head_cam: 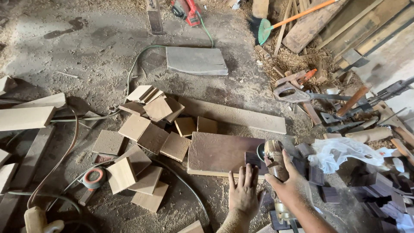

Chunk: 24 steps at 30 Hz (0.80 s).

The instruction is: Sanding a wooden block using a power orbital sander

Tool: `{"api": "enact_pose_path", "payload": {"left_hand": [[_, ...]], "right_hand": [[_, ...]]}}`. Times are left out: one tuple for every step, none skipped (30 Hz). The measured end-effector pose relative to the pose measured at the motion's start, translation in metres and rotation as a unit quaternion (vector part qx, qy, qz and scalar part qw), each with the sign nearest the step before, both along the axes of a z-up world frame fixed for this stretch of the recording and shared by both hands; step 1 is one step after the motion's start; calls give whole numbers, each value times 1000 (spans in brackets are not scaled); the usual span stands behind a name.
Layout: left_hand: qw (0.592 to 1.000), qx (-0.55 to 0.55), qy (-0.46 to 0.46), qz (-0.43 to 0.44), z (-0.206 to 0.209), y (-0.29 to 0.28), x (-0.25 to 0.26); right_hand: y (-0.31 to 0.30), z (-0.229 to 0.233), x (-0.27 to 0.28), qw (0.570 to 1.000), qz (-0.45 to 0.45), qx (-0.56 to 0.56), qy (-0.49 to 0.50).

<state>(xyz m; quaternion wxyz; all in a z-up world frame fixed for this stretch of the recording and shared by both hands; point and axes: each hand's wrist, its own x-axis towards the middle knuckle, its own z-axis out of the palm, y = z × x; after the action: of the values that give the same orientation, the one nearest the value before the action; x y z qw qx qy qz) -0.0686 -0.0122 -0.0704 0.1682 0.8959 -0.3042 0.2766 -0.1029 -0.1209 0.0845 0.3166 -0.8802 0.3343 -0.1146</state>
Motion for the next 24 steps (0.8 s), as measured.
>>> {"api": "enact_pose_path", "payload": {"left_hand": [[1000, 6, 3, 2, 0, 0, 0], [1000, 7, 3, 1, -1, -1, 0], [1000, 6, 13, -3, -2, -2, -1], [1000, 5, 23, -7, -4, -2, -1], [1000, 6, 23, -6, 1, -1, -1], [1000, 1, 13, 2, 5, 0, -1], [1000, -5, 3, 10, 10, 1, -2], [1000, -4, 3, 11, 10, 1, -3], [1000, -3, 7, 8, 11, 1, -3], [1000, -2, 10, 6, 12, 1, -3], [1000, -1, 11, 6, 12, 2, -4], [1000, 1, 12, 6, 12, 2, -4], [1000, 2, 13, 6, 12, 2, -4], [1000, 3, 13, 6, 11, 2, -4], [1000, 4, 20, 0, 10, 2, -4], [1000, 5, 27, -7, 8, 2, -4], [1000, 6, 27, -7, 7, 1, -4], [999, 12, 45, -21, 6, 0, -4], [997, 17, 63, -36, 5, -2, -3], [997, 17, 63, -35, 19, 4, -1], [979, 59, 172, -90, 33, 9, 0], [945, 99, 278, -142, 48, 14, 2], [944, 99, 279, -143, 47, 14, 2], [949, 93, 268, -139, 47, 14, 1]], "right_hand": [[-2, -3, 0, 999, 15, -36, 15], [-1, 0, 0, 999, 15, -35, 15], [1, 2, 1, 999, 17, -41, 31], [3, 4, 2, 998, 18, -47, 47], [9, 12, 3, 998, 19, -47, 47], [15, 21, 4, 994, 11, -59, 88], [21, 29, 5, 989, 1, -72, 128], [21, 29, 6, 989, 1, -71, 128], [22, 28, 7, 991, -4, -57, 122], [23, 28, 9, 992, -9, -42, 117], [22, 24, 8, 992, -9, -41, 117], [21, 20, 8, 994, -5, -39, 100], [20, 17, 8, 996, -1, -37, 83], [22, 19, 9, 996, -1, -37, 83], [25, 22, 11, 995, -7, -23, 92], [27, 24, 13, 995, -13, -8, 101], [27, 21, 13, 995, -12, -7, 102], [26, 17, 14, 997, -2, 3, 77], [26, 14, 15, 999, 9, 12, 51], [30, 19, 16, 999, 10, 12, 51], [34, 24, 17, 997, 7, 3, 74], [37, 29, 18, 995, 5, -7, 97], [40, 34, 18, 995, 4, -7, 98], [43, 39, 19, 990, 3, -23, 136]]}}
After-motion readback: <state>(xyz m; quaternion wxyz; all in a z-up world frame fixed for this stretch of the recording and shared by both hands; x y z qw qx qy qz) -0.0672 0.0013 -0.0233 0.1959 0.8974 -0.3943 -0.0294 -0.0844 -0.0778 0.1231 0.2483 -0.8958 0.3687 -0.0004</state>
